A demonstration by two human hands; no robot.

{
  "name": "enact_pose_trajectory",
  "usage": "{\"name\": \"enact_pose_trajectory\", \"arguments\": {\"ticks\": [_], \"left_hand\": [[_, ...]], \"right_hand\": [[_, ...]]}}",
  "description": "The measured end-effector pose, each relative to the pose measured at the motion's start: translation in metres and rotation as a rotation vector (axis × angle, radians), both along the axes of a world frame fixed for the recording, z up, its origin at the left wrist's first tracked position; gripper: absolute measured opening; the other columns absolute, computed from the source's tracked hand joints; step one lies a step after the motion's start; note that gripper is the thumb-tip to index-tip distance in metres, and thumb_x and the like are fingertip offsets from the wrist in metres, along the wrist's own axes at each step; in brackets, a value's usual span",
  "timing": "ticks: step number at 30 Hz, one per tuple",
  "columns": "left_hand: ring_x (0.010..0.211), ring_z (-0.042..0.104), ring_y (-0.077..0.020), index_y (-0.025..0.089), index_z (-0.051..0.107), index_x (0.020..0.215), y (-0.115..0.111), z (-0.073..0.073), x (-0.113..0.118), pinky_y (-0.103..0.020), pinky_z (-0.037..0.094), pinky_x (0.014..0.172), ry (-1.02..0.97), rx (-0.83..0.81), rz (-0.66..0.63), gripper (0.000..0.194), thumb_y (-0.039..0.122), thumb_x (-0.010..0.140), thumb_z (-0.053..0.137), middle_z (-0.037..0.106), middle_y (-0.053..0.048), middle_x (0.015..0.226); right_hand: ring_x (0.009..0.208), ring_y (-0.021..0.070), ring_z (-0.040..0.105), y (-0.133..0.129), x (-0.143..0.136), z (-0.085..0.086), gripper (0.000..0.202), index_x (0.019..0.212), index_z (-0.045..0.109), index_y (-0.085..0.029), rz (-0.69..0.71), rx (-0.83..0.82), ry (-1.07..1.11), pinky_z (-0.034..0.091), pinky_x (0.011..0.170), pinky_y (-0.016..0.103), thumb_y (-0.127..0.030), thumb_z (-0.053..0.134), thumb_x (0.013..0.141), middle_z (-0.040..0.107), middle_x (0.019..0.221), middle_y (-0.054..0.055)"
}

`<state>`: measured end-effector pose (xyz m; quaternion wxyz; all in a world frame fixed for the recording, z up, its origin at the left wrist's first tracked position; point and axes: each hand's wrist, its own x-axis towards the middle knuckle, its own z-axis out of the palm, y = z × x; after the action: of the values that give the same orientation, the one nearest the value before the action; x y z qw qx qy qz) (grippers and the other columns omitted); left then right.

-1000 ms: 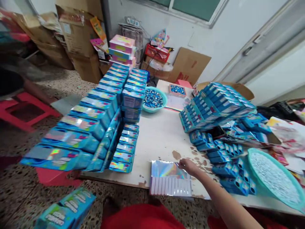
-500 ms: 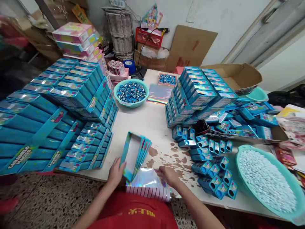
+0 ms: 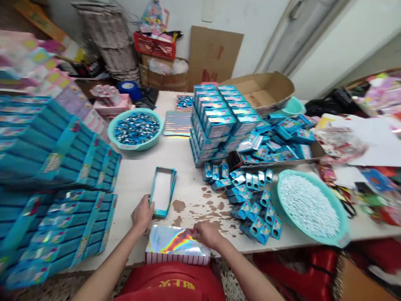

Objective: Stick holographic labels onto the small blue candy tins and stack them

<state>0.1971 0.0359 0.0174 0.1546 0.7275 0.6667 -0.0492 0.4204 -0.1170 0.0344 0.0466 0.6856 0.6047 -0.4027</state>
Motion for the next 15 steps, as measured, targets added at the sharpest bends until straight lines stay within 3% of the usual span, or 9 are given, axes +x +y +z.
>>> {"name": "enact_pose_trajectory", "arguments": {"ticks": [7, 12, 15], "left_hand": [[0.077, 0.063, -0.0229, 0.014, 0.052, 0.101, 0.032, 0.011, 0.019, -0.03, 0.042, 0.061, 0.146, 0.011, -0.073, 0.023, 0.027, 0.09, 0.037, 0.063, -0.012, 0.096], [0.073, 0.064, -0.0271, 0.01, 0.049, 0.11, 0.054, 0.014, 0.023, -0.031, 0.041, 0.059, 0.152, 0.019, 0.021, 0.029, 0.025, 0.088, 0.038, 0.065, -0.012, 0.074], [0.073, 0.063, -0.0256, 0.012, 0.051, 0.112, 0.054, 0.005, 0.024, -0.03, 0.041, 0.061, -0.028, 0.074, 0.099, 0.03, 0.022, 0.085, 0.043, 0.066, -0.011, 0.075]], "right_hand": [[0.086, 0.0229, 0.062, 0.001, 0.01, -0.008, 0.019, 0.088, 0.064, -0.021, -0.122, 0.061, -0.054, 0.034, 0.063, 0.025, -0.036, 0.057, 0.08, 0.069, 0.093, 0.006], [0.085, 0.0226, 0.062, 0.014, 0.022, -0.011, 0.025, 0.093, 0.065, -0.022, -0.242, 0.126, 0.114, 0.039, 0.066, 0.026, -0.04, 0.063, 0.076, 0.069, 0.091, 0.006], [0.08, 0.0192, 0.061, 0.026, 0.026, -0.014, 0.024, 0.095, 0.063, -0.019, -0.45, 0.288, 0.258, 0.043, 0.07, 0.028, -0.037, 0.059, 0.079, 0.067, 0.093, 0.006]]}}
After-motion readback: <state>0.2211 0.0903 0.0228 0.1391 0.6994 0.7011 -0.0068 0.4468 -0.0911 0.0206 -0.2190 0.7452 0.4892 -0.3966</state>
